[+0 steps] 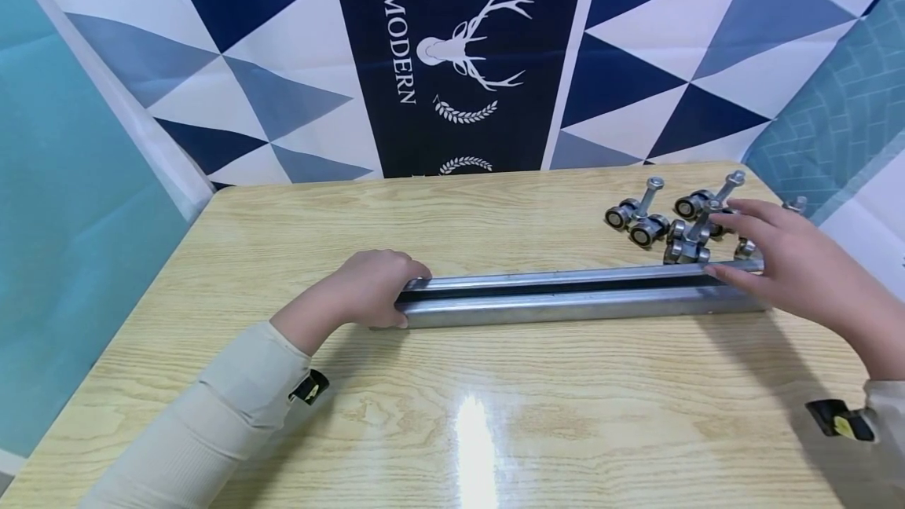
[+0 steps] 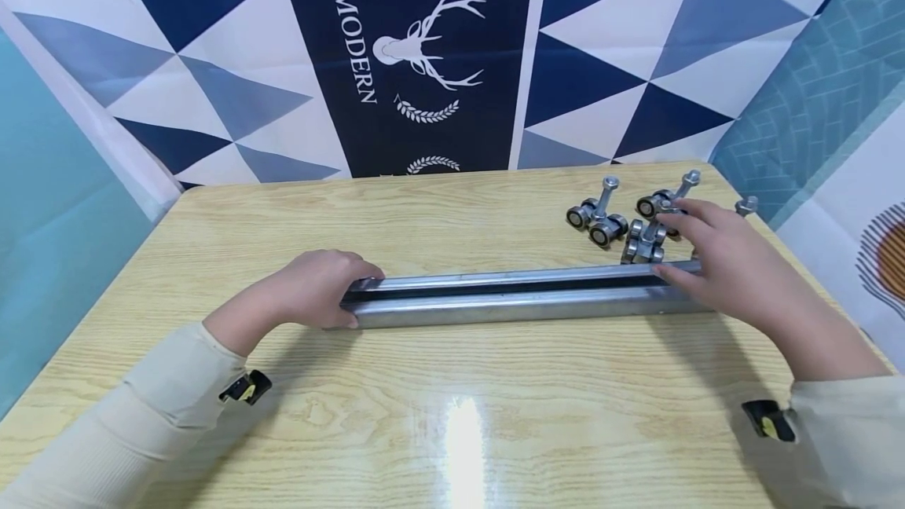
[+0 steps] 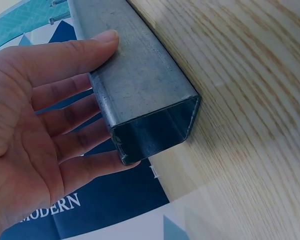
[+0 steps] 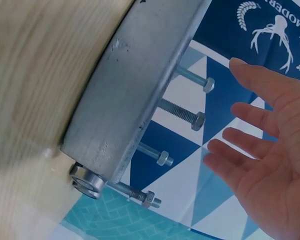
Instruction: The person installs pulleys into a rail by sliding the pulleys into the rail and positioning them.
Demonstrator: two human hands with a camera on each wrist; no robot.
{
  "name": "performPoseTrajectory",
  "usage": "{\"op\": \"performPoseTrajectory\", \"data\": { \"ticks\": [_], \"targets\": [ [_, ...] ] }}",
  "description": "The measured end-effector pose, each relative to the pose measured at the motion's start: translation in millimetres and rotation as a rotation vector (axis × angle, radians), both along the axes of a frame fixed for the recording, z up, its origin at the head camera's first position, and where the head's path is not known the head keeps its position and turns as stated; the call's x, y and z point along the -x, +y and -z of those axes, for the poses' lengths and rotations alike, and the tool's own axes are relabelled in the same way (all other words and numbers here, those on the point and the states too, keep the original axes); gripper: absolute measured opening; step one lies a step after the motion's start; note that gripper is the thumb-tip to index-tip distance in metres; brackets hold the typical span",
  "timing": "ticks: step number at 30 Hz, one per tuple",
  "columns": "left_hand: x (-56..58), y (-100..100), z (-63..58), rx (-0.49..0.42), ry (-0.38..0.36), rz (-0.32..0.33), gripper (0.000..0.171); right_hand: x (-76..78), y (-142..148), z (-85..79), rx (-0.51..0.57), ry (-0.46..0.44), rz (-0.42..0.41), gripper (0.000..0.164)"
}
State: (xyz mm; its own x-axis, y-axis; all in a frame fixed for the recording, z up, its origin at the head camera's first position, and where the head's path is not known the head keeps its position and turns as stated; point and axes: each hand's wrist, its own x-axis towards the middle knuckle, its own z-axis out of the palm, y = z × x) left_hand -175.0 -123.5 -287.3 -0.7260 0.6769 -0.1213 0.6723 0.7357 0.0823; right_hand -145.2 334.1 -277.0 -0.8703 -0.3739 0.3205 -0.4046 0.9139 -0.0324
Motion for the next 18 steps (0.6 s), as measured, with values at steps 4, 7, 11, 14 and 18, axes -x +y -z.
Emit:
{"op": "performPoseTrajectory", "data": {
  "ticks": [4, 7, 11, 14, 18],
  "targets": [
    [0.4, 0, -0.6, -0.009, -0.003, 0.003, 0.059, 6.4, 0, -2.3, -0.038, -0.027, 0.01, 0.06],
    [0.4, -1, -1.0, -0.017, -0.004, 0.007, 0.059, 13.3, 0, -3.6, -0.071, -0.037, 0.001, 0.058],
    [0.1, -1, -1.3, -0.014, -0.003, 0.005, 0.059, 23.7, 2, -5.7, -0.065, 0.013, -0.057, 0.052],
    [-0.2, -1, -1.7, -0.009, -0.003, -0.001, 0.06, 31.8, 4, -7.0, -0.045, 0.059, -0.108, 0.046],
    [-0.3, -1, -1.5, -0.01, 0.004, 0.0, 0.061, 41.9, 5, -9.3, -0.047, 0.029, -0.104, 0.039]
  ]
}}
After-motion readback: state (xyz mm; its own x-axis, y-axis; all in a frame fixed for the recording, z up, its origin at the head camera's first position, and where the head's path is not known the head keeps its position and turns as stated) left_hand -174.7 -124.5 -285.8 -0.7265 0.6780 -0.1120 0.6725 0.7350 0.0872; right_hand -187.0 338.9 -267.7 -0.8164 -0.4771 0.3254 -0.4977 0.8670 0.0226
